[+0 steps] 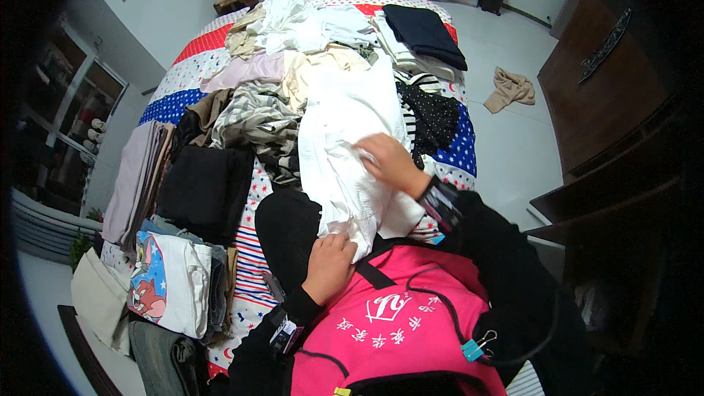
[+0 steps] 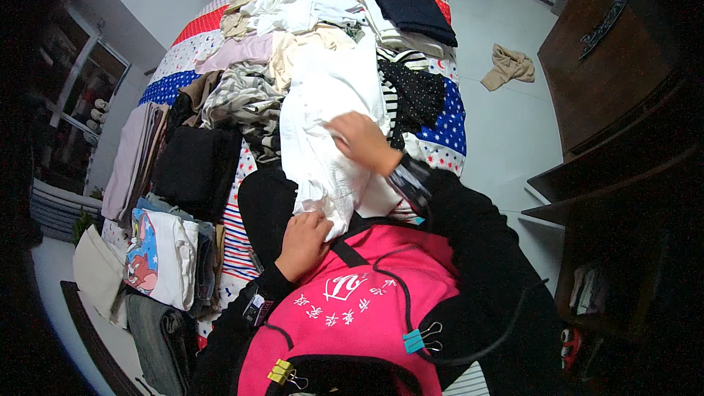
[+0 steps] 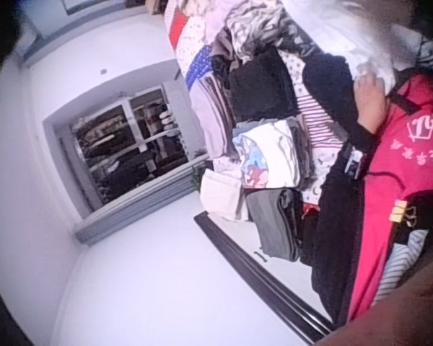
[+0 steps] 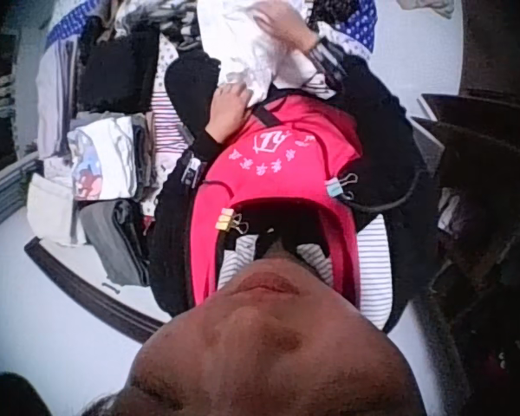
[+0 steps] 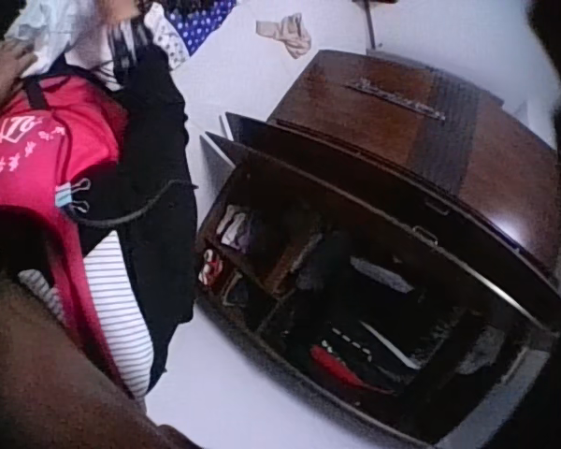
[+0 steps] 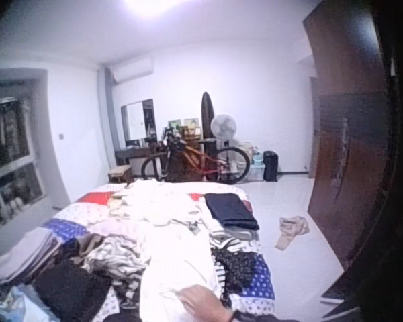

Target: The person sits on a bed and folds various garments one by one, including t-shirts, pants, and patterned tops. Each item is smoothed, folded into a compact rectangle, and placed on a growing stack on the bed.

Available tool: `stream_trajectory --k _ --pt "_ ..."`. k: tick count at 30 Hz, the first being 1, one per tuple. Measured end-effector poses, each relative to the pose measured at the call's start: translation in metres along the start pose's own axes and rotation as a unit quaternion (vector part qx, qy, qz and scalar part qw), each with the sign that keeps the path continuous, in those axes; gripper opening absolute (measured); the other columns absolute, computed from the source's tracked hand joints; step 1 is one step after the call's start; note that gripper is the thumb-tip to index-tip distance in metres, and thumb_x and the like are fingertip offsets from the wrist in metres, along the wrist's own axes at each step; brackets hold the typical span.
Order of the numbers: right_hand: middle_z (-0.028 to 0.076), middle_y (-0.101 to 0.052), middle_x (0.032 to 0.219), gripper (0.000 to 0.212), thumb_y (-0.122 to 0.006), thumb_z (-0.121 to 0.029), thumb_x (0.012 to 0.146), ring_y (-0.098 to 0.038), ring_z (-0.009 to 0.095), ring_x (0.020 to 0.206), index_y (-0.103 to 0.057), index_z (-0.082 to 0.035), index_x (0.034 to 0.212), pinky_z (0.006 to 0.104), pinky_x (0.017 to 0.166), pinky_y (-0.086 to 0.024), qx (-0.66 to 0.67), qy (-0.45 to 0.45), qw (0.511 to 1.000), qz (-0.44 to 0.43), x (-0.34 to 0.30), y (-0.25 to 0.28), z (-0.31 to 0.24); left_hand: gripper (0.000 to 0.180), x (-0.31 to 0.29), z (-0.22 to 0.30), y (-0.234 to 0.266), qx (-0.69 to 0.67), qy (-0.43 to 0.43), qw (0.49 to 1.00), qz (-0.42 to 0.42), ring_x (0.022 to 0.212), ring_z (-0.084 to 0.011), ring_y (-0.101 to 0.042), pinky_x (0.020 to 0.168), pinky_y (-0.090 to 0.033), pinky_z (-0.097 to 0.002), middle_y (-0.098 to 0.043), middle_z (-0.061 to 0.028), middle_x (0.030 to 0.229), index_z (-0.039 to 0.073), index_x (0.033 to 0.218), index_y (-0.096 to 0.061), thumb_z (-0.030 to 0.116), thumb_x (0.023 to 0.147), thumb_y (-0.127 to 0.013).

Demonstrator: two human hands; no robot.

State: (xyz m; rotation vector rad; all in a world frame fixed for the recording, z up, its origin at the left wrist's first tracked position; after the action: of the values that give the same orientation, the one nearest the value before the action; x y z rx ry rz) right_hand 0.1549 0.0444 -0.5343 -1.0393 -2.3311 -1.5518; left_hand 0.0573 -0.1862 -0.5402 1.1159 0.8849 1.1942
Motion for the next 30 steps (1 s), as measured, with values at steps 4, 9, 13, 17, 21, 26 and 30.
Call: stream_trajectory --k 4,9,13,17,21,26,30 --pt "0.018 -0.037 0.134 0.063 -0.070 -0.016 0.068 -0.037 0.035 0.122 -0.045 -0.008 0.125 0.0426 0.102 -0.032 -0.094 -0.048 0.994 0.026 -0.072 0.001 0.000 0.023 0.008 -0.006 -0.006 0.016 -0.026 0.999 0.011 0.094 -0.0276 -0.053 0.079 -0.040 -0.0395 -0.057 -0.0089 0.098 0.010 0.089 -0.063 0.012 0.066 -0.065" --pt "0.019 -0.043 0.126 0.046 -0.067 -0.019 0.071 -0.040 0.033 0.119 -0.053 -0.009 0.114 0.0415 0.095 -0.036 -0.144 -0.083 0.983 0.076 -0.084 -0.010 0.038 0.011 0.020 -0.011 -0.012 0.049 -0.042 0.998 -0.025 0.087 -0.0258 -0.053 0.071 -0.040 -0.0376 -0.057 -0.0071 0.089 0.009 0.079 -0.062 0.013 0.069 -0.059" --pt "0.016 -0.059 0.071 0.031 -0.052 -0.026 0.086 -0.061 0.027 0.072 -0.060 0.002 0.078 0.0387 0.064 -0.046 0.185 -0.335 0.919 0.096 -0.053 -0.027 0.086 0.010 0.013 -0.014 -0.001 0.046 -0.082 0.995 0.021 0.085 -0.0238 -0.053 0.070 -0.039 -0.0356 -0.056 -0.0049 0.084 0.010 0.079 -0.060 0.012 0.070 -0.058" --pt "0.016 -0.062 0.067 0.035 -0.056 -0.031 0.086 -0.062 0.029 0.062 -0.060 0.002 0.076 0.0392 0.058 -0.046 0.134 -0.392 0.909 0.057 -0.032 -0.012 0.107 0.021 0.000 -0.013 0.021 -0.002 -0.079 0.996 0.038 0.080 -0.0231 -0.052 0.071 -0.038 -0.0348 -0.055 -0.0041 0.082 0.011 0.087 -0.059 0.009 0.066 -0.063" --pt "0.015 -0.060 0.106 0.031 -0.060 -0.016 0.076 -0.056 0.032 0.097 -0.056 -0.004 0.104 0.0400 0.083 -0.042 -0.096 -0.171 0.972 0.129 -0.041 0.025 0.059 0.027 -0.005 -0.006 0.048 -0.047 -0.077 0.995 0.048 0.077 -0.0247 -0.052 0.069 -0.039 -0.0358 -0.055 -0.0064 0.080 0.009 0.089 -0.059 0.008 0.063 -0.066" --pt "0.013 -0.056 0.117 0.050 -0.063 -0.011 0.065 -0.048 0.033 0.114 -0.054 -0.002 0.113 0.0487 0.101 -0.031 -0.052 0.117 0.989 -0.072 -0.078 0.002 -0.035 0.030 0.000 -0.005 0.081 -0.082 -0.077 0.989 0.099 0.074 -0.0290 -0.055 0.065 -0.042 -0.0394 -0.054 -0.0091 0.077 0.007 0.088 -0.058 0.009 0.060 -0.069" --pt "0.017 -0.063 0.106 0.048 -0.063 -0.010 0.066 -0.057 0.032 0.104 -0.057 -0.002 0.113 0.0488 0.099 -0.036 0.034 0.005 0.998 -0.049 -0.059 -0.025 -0.016 0.021 0.046 -0.025 0.114 -0.043 -0.140 0.984 0.100 0.070 -0.0317 -0.056 0.062 -0.043 -0.0422 -0.055 -0.0107 0.070 0.008 0.081 -0.060 0.020 0.069 -0.071"
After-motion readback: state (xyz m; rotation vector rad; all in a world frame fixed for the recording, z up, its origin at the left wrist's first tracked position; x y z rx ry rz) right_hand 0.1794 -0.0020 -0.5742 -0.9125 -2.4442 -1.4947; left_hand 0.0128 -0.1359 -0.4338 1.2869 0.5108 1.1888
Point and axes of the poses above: each hand's wrist, its own x-axis towards the middle knuckle, its own y-axis out of the back of the hand, z = x × y, the point moved 2 cm from there along x, towards the middle knuckle
